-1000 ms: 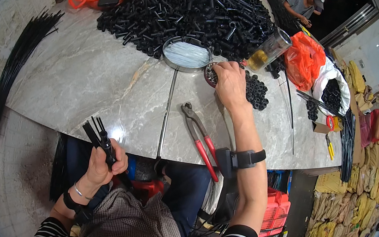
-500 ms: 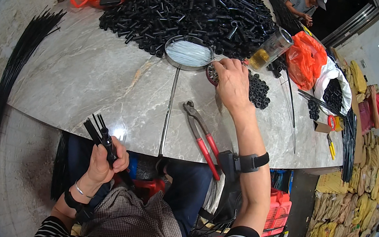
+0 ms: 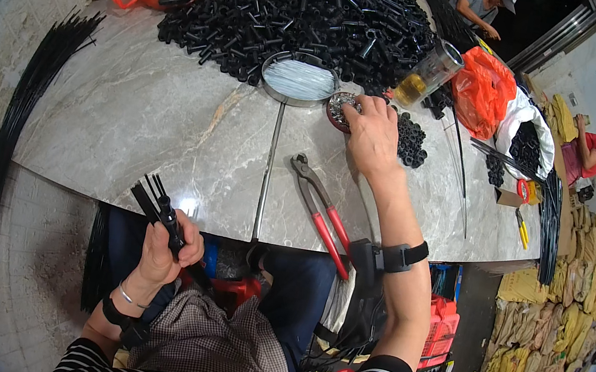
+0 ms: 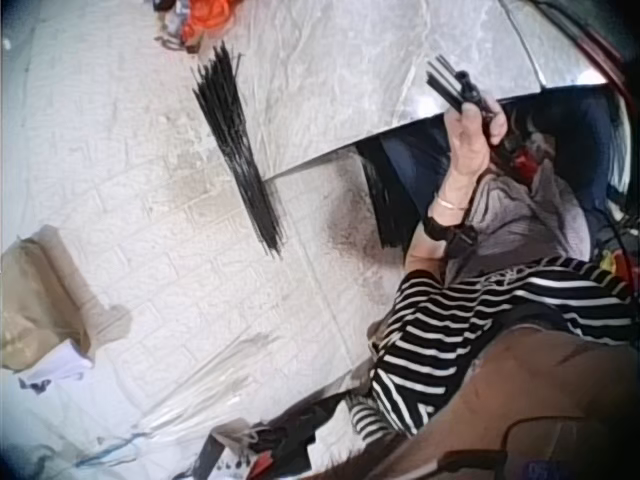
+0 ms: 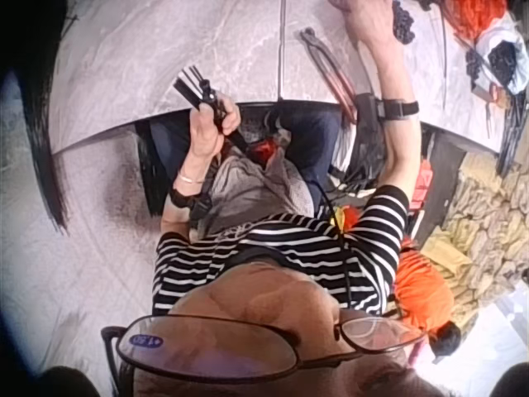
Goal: Assembling umbrella frames by sliding spokes into a central hub and securing components.
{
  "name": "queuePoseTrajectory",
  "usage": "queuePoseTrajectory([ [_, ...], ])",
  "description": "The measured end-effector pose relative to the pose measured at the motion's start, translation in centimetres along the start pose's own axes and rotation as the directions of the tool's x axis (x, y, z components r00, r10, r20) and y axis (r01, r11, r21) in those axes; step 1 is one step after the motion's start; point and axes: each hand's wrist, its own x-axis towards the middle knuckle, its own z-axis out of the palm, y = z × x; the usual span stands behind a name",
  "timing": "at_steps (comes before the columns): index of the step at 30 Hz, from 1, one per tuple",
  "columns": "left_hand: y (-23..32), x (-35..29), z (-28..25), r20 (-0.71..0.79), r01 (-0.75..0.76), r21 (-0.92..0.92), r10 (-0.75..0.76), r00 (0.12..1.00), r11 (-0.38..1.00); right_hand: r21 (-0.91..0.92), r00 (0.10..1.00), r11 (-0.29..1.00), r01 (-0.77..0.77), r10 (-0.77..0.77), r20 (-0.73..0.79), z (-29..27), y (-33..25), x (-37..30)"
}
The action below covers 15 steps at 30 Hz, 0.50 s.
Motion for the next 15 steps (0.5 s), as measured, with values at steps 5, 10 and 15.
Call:
queuePoseTrajectory([
  [5,-0.1,-0.1,0.0,0.002,-0.005,-0.003,0.005,1.0,1.0,0.352,0.98,0.915,-0.197,0.189,0.058,-0.1,-0.4,0.2],
  [10,-0.2,-0.1,-0.1,0.01,-0.005,-0.009,0.005,1.0,1.0,0.354,0.971,0.904,-0.237,0.228,0.07,0.5,-0.5,0.5],
  [15,-0.2,-0.3,-0.4,-0.032,0.028,-0.073,-0.031,0.999,0.997,0.338,0.959,0.898,-0.281,0.274,0.068,1.0,0.7,0.4],
])
